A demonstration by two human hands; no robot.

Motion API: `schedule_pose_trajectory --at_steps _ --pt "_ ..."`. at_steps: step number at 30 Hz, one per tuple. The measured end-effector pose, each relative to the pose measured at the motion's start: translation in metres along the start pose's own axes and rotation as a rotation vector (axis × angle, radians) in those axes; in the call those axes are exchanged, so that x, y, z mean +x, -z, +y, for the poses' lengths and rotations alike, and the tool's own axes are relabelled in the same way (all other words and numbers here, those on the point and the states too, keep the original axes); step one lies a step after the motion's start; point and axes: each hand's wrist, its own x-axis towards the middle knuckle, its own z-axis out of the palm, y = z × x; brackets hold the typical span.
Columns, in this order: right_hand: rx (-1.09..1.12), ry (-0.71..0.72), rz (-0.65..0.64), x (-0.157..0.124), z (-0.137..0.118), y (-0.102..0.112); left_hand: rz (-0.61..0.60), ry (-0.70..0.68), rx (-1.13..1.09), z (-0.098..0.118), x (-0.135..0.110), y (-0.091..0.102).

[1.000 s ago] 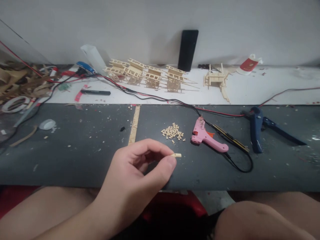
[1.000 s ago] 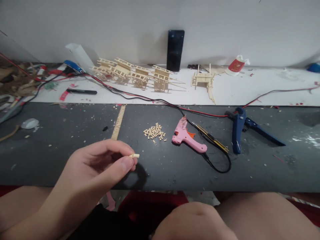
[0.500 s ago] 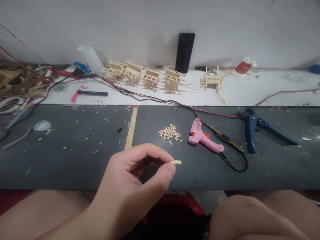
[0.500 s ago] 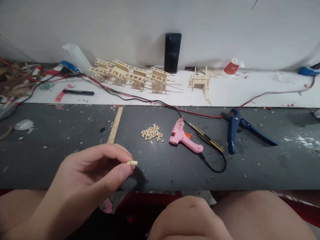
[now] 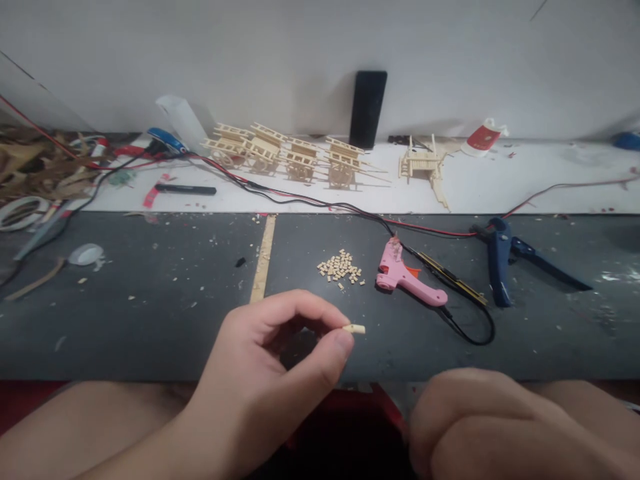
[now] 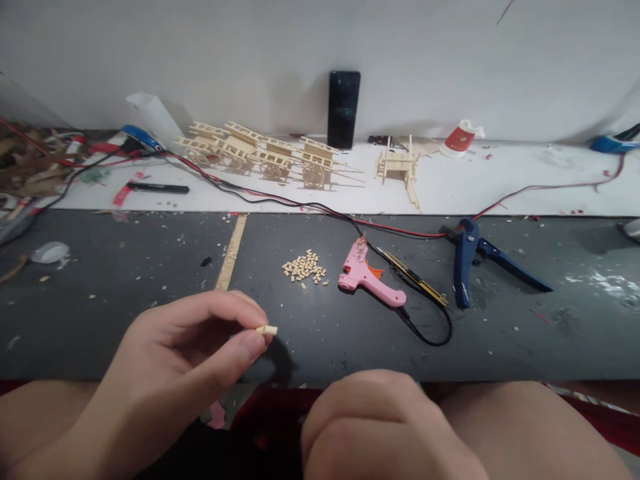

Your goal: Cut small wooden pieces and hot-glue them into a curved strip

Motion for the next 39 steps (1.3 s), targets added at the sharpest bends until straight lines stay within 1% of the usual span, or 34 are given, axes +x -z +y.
schedule_pose_trajectory --at_steps 4,6,8,10,12,14,15,18,23,26,28,31,33,36,39 --pt "0.098 -0.038 0.028 0.024 0.007 -0.010 0.009 0.010 -0.032 -0.003 0.000 0.002" --pt "0.151 -0.063 0.047 0.030 0.012 -0.013 0.005 0.035 -0.078 -0.005 0.001 0.003" --pt "0.245 -0.117 0.066 0.029 0.018 -0.012 -0.047 0.086 -0.195 -0.009 0.001 0.003" --pt "0.428 -0.226 0.068 0.026 0.024 -0.010 -0.146 0.143 -0.341 -0.012 0.001 0.002" --pt "0.686 -0.358 0.069 0.023 0.030 -0.007 -0.246 0.191 -0.463 -0.014 0.000 -0.001" --pt "0.899 -0.444 0.079 0.021 0.033 -0.006 -0.298 0.233 -0.544 -0.016 -0.001 -0.003" --pt "0.960 -0.457 0.082 0.020 0.033 -0.006 -0.305 0.252 -0.570 -0.017 -0.001 -0.003" --pt "1.001 -0.442 0.097 0.020 0.031 -0.006 -0.320 0.294 -0.613 -0.019 -0.002 -0.002" --pt "1.057 -0.469 0.219 0.022 0.027 -0.010 -0.359 0.332 -0.676 -0.021 -0.004 -0.009" --pt "1.107 -0.498 0.225 0.025 0.029 -0.012 -0.370 0.376 -0.659 -0.021 -0.006 -0.014" --pt "1.127 -0.537 0.246 0.026 0.031 -0.011 -0.328 0.362 -0.640 -0.021 -0.005 -0.014" --pt "1.119 -0.617 0.309 0.029 0.030 -0.006 -0.217 0.285 -0.552 -0.020 -0.001 -0.007" --pt "1.122 -0.664 0.329 0.031 0.027 -0.004 -0.168 0.232 -0.491 -0.020 0.002 -0.002" --pt "1.135 -0.717 0.311 0.034 0.023 -0.003 -0.156 0.207 -0.482 -0.020 0.003 -0.001" --pt "1.162 -0.777 0.284 0.035 0.020 -0.005 -0.187 0.236 -0.536 -0.020 0.000 -0.005"
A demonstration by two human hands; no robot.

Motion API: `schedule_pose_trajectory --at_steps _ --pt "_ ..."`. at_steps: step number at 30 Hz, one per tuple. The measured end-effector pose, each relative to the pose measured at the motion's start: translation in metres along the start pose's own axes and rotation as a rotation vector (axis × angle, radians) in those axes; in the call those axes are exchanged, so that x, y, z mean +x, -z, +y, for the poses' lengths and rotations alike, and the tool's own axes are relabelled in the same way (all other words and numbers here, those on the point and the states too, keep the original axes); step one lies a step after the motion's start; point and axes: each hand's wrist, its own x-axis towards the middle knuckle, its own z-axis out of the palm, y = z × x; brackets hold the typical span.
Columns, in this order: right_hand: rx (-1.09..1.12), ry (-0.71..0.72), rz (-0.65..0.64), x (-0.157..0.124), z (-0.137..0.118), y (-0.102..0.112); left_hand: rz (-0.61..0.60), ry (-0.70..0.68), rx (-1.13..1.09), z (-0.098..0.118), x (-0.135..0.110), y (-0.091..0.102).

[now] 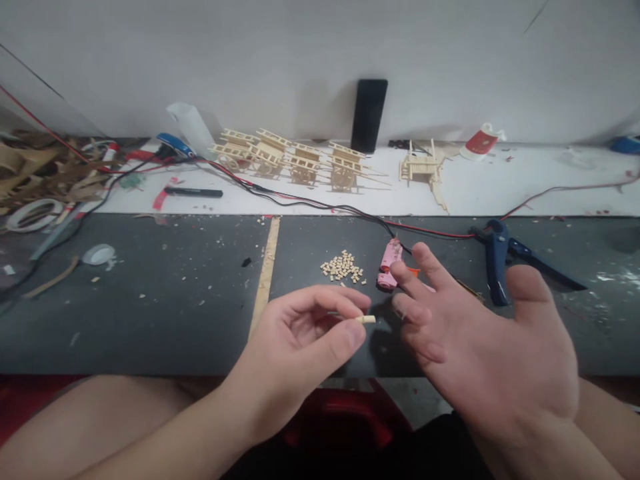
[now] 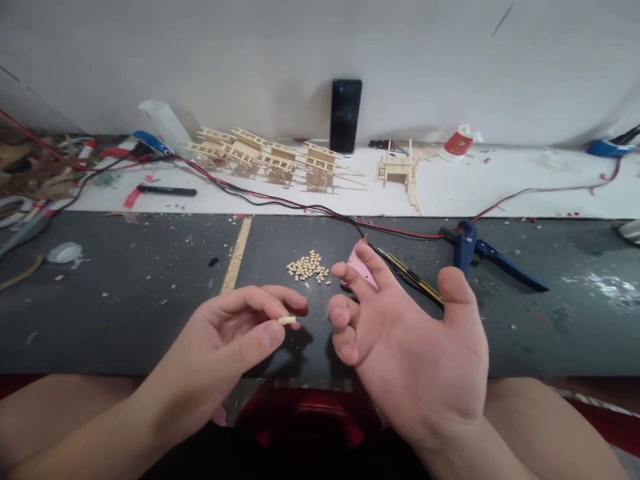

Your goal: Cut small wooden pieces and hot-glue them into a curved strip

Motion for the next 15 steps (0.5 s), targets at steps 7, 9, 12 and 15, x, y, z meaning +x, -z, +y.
schedule_pose_trajectory --at_steps 7,9,12,15 --pt "0.199 -0.131 0.012 -0.001 0.009 -0.001 -0.080 -0.124 0.030 -0.003 -0.003 -0.006" --pt "0.233 -0.158 -0.012 -0.002 0.010 -0.001 -0.105 -0.237 0.138 -0.003 -0.003 -0.006" --pt "0.250 -0.179 -0.051 -0.002 0.012 0.000 -0.123 -0.427 0.289 -0.002 -0.004 -0.008" --pt "0.257 -0.182 -0.107 -0.003 0.014 0.002 -0.111 -0.552 0.370 0.000 -0.003 -0.011"
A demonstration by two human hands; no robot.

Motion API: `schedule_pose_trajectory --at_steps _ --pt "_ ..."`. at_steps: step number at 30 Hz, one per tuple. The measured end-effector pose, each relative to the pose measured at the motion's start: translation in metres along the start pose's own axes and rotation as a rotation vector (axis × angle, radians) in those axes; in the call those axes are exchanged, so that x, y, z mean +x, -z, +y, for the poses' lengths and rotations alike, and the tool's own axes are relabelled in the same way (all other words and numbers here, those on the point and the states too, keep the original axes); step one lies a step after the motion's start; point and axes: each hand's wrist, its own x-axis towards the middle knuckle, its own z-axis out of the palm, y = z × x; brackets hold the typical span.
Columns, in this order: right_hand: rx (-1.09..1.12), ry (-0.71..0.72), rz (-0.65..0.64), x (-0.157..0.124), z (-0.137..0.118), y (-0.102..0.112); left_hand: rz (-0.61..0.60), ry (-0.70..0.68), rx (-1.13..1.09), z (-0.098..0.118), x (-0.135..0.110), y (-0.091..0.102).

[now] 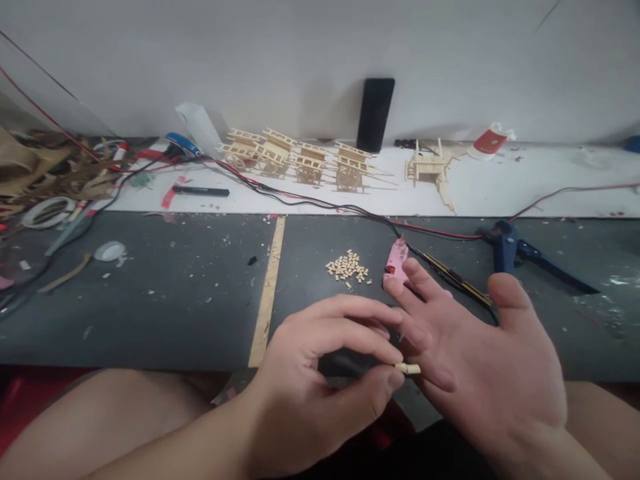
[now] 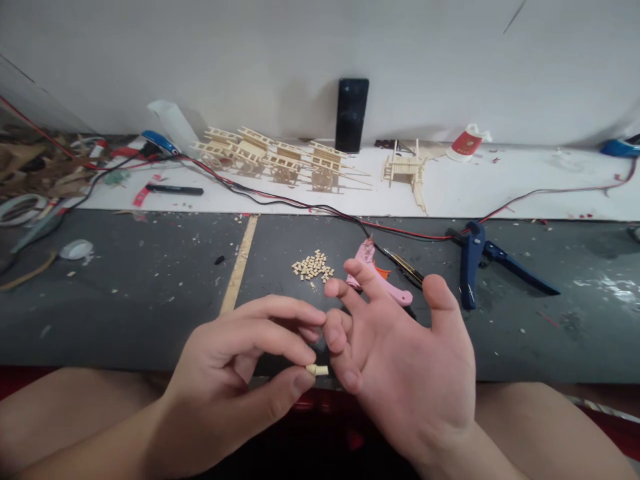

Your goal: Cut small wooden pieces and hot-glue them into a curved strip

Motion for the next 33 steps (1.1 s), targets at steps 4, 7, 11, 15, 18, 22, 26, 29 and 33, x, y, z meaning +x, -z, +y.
schedule_pose_trajectory --at_steps 4,7,11,15,18,22,26,29,33 --pt "0.005 -0.001 -0.129 -0.003 0.004 0.006 0.025 -0.071 0.057 0.000 0.003 -0.002" --pt "0.008 -0.017 -0.193 -0.003 0.006 0.009 0.026 -0.089 0.051 0.001 0.004 -0.003" --pt "0.011 -0.030 -0.215 -0.002 0.006 0.011 0.025 -0.042 -0.013 0.002 0.003 -0.005" --pt "0.021 -0.041 -0.213 -0.002 0.004 0.011 0.047 0.099 -0.162 0.002 0.000 -0.005" --pt "0.030 -0.048 -0.179 -0.004 0.004 0.009 0.040 0.232 -0.354 -0.001 -0.004 -0.004" --pt "0.057 -0.028 -0.111 -0.004 0.003 0.004 0.011 0.383 -0.611 -0.006 -0.008 -0.003" --pt "0.069 -0.038 -0.049 -0.004 0.001 -0.002 -0.008 0.436 -0.771 -0.008 -0.008 -0.001" --pt "0.053 -0.061 0.025 -0.002 0.000 -0.006 -0.041 0.481 -0.828 -0.007 -0.006 -0.001" --pt "0.042 -0.079 0.099 0.000 0.000 -0.008 -0.057 0.485 -0.844 -0.007 -0.004 -0.002"
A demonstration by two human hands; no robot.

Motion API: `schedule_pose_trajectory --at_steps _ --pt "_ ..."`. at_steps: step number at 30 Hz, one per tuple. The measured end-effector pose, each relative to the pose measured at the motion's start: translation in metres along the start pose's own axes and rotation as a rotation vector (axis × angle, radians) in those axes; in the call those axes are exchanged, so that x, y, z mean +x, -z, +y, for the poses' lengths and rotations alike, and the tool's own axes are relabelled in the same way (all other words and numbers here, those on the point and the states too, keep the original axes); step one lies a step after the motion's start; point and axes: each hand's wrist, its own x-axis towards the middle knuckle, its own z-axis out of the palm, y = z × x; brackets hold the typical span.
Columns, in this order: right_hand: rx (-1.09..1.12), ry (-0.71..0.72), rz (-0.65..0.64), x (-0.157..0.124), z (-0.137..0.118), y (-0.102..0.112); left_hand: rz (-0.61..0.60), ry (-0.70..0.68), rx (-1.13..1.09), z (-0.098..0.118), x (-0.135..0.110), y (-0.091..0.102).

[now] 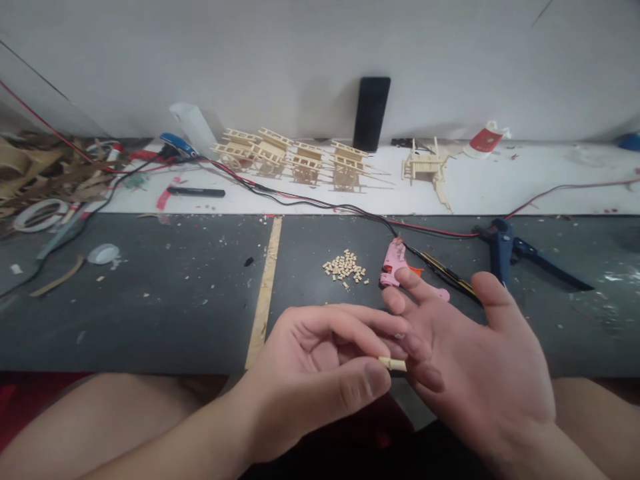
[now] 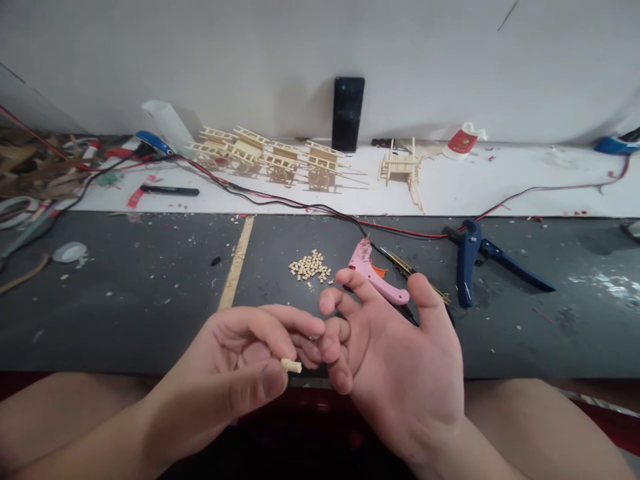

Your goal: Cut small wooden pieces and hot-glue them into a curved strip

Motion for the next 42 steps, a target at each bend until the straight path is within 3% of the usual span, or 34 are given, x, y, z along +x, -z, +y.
schedule_pose_trajectory --at_steps 12,18,22,26,29,32,37,42 --pt "-0.090 0.028 0.044 0.000 0.004 0.001 0.065 -0.033 0.022 -0.001 0.002 0.003" --pt "-0.281 0.179 -0.019 0.000 -0.012 0.009 0.098 -0.063 0.162 0.009 0.001 0.005" --pt "-0.583 0.475 0.023 -0.009 -0.019 0.008 0.130 -0.206 0.599 0.019 -0.002 0.002" --pt "-1.231 1.055 0.123 -0.023 -0.007 0.008 0.247 -0.387 0.953 0.022 -0.004 -0.002" --pt "-1.682 1.351 -0.112 -0.025 0.003 0.009 0.327 -0.458 1.064 0.021 -0.003 -0.003" --pt "-1.807 1.382 -0.284 -0.019 0.007 0.010 0.309 -0.495 1.137 0.023 -0.003 -0.004" --pt "-1.828 1.371 -0.291 -0.014 0.009 0.012 0.187 -0.562 1.213 0.027 -0.006 -0.003" --pt "-1.896 1.345 -0.273 -0.016 0.006 0.007 0.155 -0.581 1.215 0.027 -0.006 -0.002"
